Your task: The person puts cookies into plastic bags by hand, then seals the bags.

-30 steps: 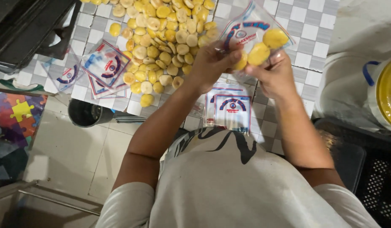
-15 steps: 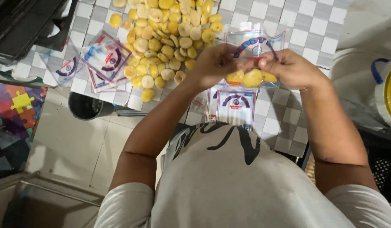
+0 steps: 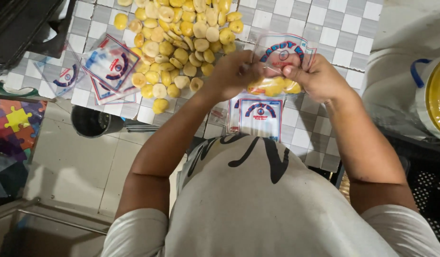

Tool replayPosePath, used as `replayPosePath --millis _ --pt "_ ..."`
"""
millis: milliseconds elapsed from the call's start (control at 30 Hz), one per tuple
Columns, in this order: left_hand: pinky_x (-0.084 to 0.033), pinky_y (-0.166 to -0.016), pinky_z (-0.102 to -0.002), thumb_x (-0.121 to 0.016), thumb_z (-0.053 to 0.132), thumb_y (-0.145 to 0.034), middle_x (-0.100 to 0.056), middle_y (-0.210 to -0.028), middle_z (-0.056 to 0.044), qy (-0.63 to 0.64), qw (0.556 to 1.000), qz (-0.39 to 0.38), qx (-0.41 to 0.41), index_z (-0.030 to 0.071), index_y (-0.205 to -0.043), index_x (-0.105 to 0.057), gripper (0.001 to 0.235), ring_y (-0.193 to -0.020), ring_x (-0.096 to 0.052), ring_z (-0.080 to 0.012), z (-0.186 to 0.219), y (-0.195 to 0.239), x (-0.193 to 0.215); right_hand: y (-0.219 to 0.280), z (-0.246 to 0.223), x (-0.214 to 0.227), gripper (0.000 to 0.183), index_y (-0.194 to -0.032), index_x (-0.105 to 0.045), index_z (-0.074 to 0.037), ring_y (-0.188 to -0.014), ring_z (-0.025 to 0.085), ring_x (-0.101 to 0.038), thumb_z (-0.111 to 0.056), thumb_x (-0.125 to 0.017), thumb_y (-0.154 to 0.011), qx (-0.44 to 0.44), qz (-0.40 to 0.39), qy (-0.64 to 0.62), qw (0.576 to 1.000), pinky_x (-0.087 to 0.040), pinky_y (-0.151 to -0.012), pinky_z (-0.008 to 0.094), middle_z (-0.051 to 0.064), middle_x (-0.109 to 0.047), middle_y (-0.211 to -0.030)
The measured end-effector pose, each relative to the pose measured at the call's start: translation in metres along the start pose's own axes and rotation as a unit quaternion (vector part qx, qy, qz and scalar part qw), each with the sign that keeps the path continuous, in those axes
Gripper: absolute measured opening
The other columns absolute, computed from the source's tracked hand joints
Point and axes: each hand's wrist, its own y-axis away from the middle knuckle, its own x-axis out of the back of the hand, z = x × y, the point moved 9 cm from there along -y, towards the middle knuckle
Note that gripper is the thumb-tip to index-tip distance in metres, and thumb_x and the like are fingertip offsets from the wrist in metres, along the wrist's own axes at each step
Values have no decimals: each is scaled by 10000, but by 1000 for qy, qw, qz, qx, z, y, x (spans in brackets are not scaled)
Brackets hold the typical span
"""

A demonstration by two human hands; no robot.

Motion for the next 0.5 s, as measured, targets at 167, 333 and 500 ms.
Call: replayPosePath --millis 167,333,500 --pt "-516 -751 -253 -907 269 -576 -660 -880 -21 189 969 -77 142 199 -997 -649 498 -823 -652 -141 -2 8 -25 5 -12 -1 83 -975 -647 -7 -528 87 -504 -50 -595 -927 17 53 -38 998 -433 -514 192 67 -559 -637" --pt "-507 -726 -281 -855 129 -624 -649 -805 -88 229 959 -38 163 107 -927 -647 369 -777 -652 -188 -16 15 -31 12 7 4 236 -1067 -613 -14 -664 91 -585 -27 -676 -840 -1 55 -16 998 -490 -610 201 80 -635 -792" --pt "-509 -626 -233 -820 102 -664 -648 -738 -55 269 954 26 133 92 -900 -678 276 -702 -634 -118 2 15 -24 11 25 8 327 -1091 -577 -24 -737 78 -635 -17 -712 -794 -22 70 -51 996 -525 -671 185 45 -659 -885"
